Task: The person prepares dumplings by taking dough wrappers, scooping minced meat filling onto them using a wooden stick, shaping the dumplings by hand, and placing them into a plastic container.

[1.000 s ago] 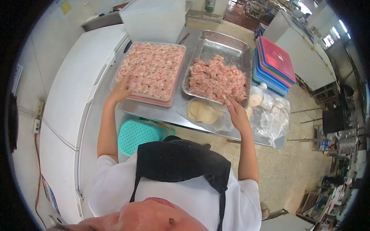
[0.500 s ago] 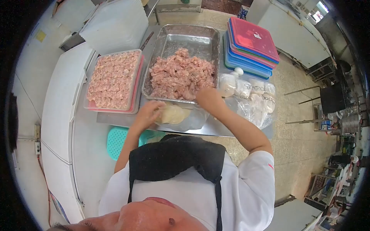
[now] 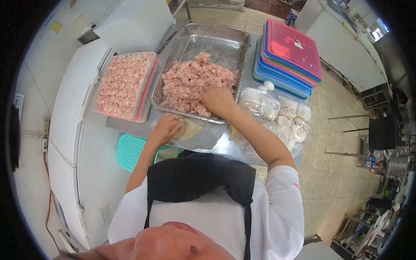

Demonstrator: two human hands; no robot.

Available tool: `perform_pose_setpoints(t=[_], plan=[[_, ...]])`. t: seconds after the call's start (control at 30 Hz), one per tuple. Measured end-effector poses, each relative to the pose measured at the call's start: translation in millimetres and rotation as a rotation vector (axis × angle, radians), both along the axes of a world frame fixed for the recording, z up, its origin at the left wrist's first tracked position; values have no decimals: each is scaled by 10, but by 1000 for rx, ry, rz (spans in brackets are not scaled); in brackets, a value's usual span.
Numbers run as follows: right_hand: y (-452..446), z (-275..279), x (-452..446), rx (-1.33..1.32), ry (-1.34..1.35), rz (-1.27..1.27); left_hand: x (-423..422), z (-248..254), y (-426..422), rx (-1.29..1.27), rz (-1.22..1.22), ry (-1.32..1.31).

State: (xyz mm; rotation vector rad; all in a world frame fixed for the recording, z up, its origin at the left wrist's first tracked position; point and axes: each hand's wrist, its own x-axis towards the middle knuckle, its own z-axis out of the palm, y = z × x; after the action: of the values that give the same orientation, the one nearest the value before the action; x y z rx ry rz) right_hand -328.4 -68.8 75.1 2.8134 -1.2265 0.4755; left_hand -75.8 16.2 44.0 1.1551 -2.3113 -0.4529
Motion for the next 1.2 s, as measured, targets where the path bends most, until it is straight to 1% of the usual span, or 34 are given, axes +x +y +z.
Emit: perform_pose_setpoints(t=[0.1, 0.17, 0.3, 0.4, 0.5, 0.57, 0.6, 0.7, 0.8, 0.9, 1.0, 1.1, 1.2], plan=[[189, -103, 227, 131, 66, 5, -6, -106, -85, 77, -43, -43], [241, -296, 277, 195, 45, 7, -18, -96, -94, 128, -15, -17], [363, -139, 263, 310, 42, -83, -4, -89, -95, 150, -17, 20], [323, -102, 269, 447, -230, -78, 15, -12, -61, 59, -62, -10], [126, 27, 535, 343, -158, -68, 89, -208, -68, 29, -53, -29], [-21, -27, 732, 229, -5, -122, 182, -341, -106, 82, -78, -28], [-52, -34, 828, 170, 72, -154, 206, -295, -140, 106, -96, -26], [158, -124, 1178, 105, 180, -74, 346, -169, -180, -16, -129, 97], [155, -285, 1144, 189, 101, -69, 423, -306, -256, 1, -151, 107], [103, -97, 977, 419, -147, -154, 458, -268, -314, 186, -156, 320], [81, 99, 849, 484, -171, -183, 597, 78, -353, 529, -194, 472], [150, 187, 908, 405, 316, -344, 747, 16, -453, 769, -221, 594], [330, 16, 969, 502, 116, -343, 775, 33, -488, 1220, -33, 1369]])
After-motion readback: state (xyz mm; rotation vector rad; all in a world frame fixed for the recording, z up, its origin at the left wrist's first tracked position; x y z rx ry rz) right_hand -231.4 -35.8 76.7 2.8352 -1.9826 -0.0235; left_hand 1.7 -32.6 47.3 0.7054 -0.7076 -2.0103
